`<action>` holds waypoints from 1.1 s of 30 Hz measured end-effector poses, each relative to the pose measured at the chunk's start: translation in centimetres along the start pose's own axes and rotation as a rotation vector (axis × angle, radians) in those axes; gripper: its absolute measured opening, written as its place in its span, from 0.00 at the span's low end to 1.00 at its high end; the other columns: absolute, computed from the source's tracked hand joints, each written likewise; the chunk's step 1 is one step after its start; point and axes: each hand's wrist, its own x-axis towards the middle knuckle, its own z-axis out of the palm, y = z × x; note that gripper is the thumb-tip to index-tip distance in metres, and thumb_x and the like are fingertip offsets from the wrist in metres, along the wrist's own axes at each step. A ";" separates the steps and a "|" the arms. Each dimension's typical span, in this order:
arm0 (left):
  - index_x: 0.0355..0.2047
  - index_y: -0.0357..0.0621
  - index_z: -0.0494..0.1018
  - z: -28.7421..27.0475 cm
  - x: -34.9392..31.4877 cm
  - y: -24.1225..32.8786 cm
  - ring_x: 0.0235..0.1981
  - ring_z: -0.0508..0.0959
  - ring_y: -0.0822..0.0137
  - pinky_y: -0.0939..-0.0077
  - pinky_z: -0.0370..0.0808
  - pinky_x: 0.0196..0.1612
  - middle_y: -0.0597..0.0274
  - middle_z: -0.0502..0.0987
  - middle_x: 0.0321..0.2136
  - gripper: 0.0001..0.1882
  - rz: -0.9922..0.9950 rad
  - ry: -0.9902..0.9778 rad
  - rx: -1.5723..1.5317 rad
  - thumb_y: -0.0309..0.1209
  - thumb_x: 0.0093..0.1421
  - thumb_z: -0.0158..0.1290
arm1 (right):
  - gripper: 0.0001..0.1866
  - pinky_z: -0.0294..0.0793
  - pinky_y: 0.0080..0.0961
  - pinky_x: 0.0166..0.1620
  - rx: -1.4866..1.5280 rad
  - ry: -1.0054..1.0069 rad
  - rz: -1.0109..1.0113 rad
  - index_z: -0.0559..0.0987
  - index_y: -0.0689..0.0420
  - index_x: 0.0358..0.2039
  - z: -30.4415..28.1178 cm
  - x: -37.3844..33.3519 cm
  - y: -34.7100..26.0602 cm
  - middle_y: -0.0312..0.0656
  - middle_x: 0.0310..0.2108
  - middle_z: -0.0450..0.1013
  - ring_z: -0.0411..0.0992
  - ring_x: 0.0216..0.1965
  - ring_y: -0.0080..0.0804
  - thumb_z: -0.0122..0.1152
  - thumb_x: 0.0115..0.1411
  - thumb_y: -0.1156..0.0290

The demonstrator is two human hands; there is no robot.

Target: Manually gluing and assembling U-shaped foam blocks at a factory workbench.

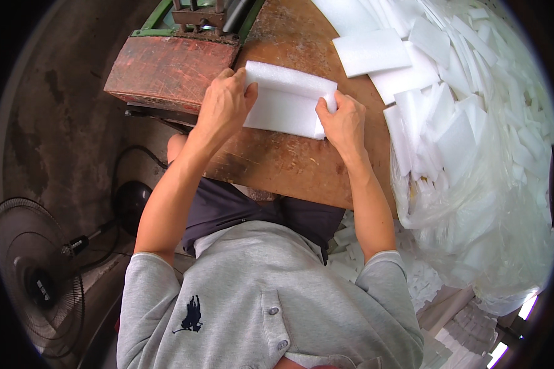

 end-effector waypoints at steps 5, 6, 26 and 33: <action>0.31 0.33 0.73 0.2 0.2 -1.7 0.32 0.79 0.39 0.53 0.79 0.36 0.42 0.76 0.31 0.11 0.042 0.008 0.102 0.31 0.61 0.55 | 0.14 0.72 0.47 0.30 -0.042 0.063 -0.159 0.76 0.68 0.22 0.7 1.0 -0.4 0.57 0.20 0.72 0.73 0.25 0.56 0.65 0.53 0.69; 0.42 0.36 0.71 0.9 -0.4 -0.6 0.33 0.78 0.41 0.52 0.77 0.35 0.42 0.74 0.34 0.15 -0.100 -0.028 0.244 0.34 0.61 0.57 | 0.14 0.71 0.47 0.30 -0.056 -0.038 -0.077 0.76 0.68 0.23 0.2 0.9 -0.2 0.57 0.21 0.72 0.73 0.25 0.56 0.65 0.53 0.68; 0.70 0.46 0.56 0.4 -1.9 4.8 0.71 0.51 0.41 0.47 0.43 0.73 0.37 0.54 0.68 0.49 0.378 -0.250 0.248 0.55 0.53 0.59 | 0.10 0.71 0.45 0.32 0.001 -0.001 0.001 0.76 0.61 0.23 -1.3 -0.3 1.0 0.52 0.25 0.73 0.73 0.28 0.53 0.66 0.53 0.69; 0.61 0.34 0.67 -0.3 1.7 6.7 0.57 0.74 0.57 0.64 0.67 0.61 0.48 0.73 0.55 0.23 0.010 0.125 -0.640 0.36 0.70 0.47 | 0.15 0.67 0.39 0.29 0.092 -0.007 0.034 0.73 0.64 0.24 -10.0 -3.2 0.7 0.50 0.20 0.69 0.68 0.23 0.47 0.68 0.53 0.67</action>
